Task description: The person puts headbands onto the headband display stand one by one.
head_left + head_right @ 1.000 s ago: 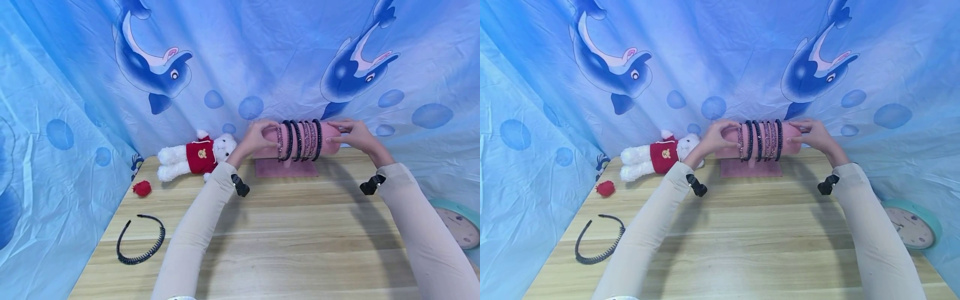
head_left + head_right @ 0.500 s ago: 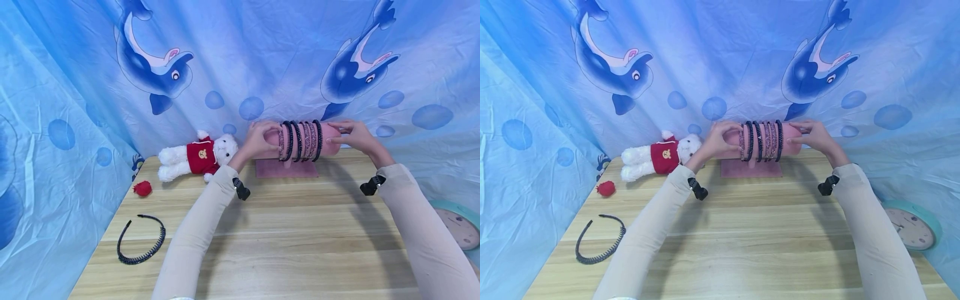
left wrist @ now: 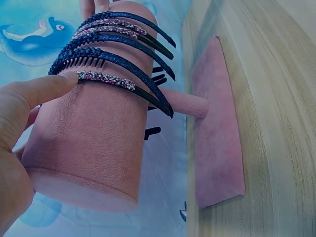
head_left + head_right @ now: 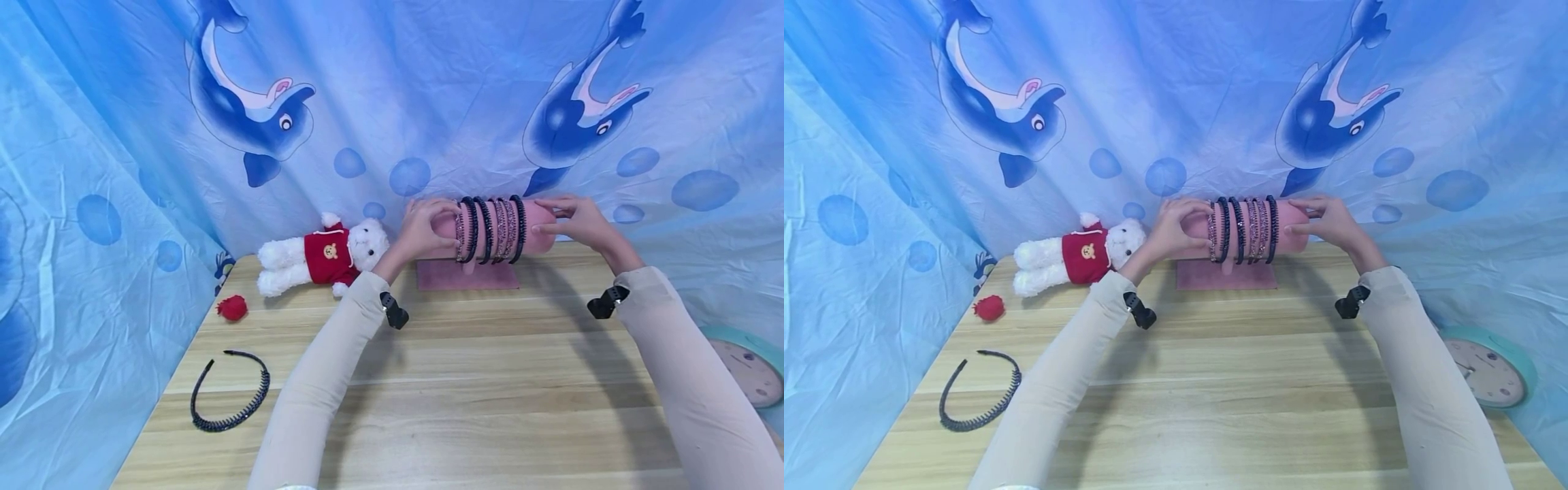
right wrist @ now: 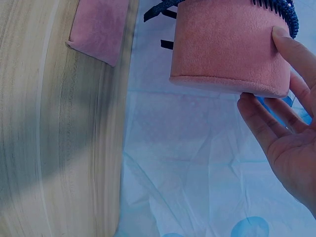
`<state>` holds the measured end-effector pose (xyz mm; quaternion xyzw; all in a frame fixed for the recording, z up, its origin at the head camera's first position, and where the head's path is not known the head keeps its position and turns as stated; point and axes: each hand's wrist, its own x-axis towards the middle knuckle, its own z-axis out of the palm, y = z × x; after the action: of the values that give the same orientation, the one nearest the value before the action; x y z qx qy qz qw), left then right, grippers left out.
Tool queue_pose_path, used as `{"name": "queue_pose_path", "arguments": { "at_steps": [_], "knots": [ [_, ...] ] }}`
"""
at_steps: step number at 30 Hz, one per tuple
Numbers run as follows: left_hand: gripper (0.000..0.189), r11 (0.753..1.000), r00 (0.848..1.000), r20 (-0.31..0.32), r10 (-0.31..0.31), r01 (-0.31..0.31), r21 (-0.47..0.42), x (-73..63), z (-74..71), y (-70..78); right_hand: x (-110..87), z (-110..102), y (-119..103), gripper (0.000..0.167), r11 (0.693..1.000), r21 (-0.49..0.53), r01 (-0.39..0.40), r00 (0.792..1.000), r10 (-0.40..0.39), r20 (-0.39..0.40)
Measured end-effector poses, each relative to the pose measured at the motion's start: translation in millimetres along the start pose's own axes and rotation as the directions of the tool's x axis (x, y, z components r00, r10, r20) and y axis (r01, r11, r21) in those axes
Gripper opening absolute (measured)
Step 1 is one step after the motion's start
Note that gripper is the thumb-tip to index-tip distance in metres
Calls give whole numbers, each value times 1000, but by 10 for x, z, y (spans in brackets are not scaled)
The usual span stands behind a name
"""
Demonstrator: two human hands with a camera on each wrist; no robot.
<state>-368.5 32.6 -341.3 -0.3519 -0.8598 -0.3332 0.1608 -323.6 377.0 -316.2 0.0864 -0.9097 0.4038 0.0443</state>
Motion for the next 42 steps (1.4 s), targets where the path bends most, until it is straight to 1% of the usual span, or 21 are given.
{"name": "queue_pose_path", "arguments": {
  "at_steps": [10, 15, 17, 18, 21, 23, 25, 29, 32, 34, 36, 38, 40, 42],
  "knots": [
    [64, 1000, 1000, -9, 2, -2, 24, -45, 5, -21, -3, 18, -4, 70, 1000, -21, -9, 1000, 9, -6],
    [63, 1000, 1000, -9, -1, 1, 8, -74, -20, -35, 5, 35, -22, 71, 1000, -12, -9, 1000, 9, 5],
    [62, 1000, 1000, -9, 0, 0, -29, -92, -44, -41, 5, 42, -26, 71, 1000, -11, -4, 1000, 4, 10],
    [61, 998, 1000, -11, 2, -3, -64, -102, -60, -45, 3, 45, -26, 71, 1000, -12, -1, 1000, 1, 11],
    [60, 984, 1000, -13, 1, -3, -178, -153, -126, -57, 0, 48, -16, 70, 1000, -21, 4, 1000, -4, 9],
    [60, 975, 1000, -13, -10, 7, -222, -200, -181, -77, 0, 47, -8, 71, 1000, -26, 3, 1000, -3, 8],
    [59, 976, 1000, -14, -24, 20, -218, -259, -243, -113, 3, 44, -10, 71, 1000, -25, -3, 1000, 3, 10],
    [56, 989, 999, -14, -37, 34, -146, -400, -381, -227, -1, 35, -21, 72, 1000, -16, -9, 1000, 9, 13],
    [54, 992, 999, -2, -39, 38, -118, -542, -507, -314, -6, 26, -16, 72, 1000, -21, -14, 1000, 15, 14],
    [52, 993, 999, 14, -52, 53, -104, -653, -591, -386, -1, 21, -5, 72, 999, -31, -21, 1000, 21, 17],
    [49, 992, 997, 38, -65, 68, -104, -771, -674, -475, 10, 17, 9, 72, 999, -40, -26, 999, 27, 21],
    [46, 989, 993, 62, -98, 104, -101, -890, -752, -575, 18, 12, 19, 72, 998, -49, -30, 999, 31, 25],
    [43, 986, 987, 103, -127, 137, -94, -1006, -838, -663, 23, 6, 23, 73, 998, -53, -34, 999, 36, 27],
    [40, 983, 977, 147, -156, 169, -78, -1116, -919, -743, 22, -4, 21, 73, 998, -53, -37, 999, 38, 25]
  ]
}}
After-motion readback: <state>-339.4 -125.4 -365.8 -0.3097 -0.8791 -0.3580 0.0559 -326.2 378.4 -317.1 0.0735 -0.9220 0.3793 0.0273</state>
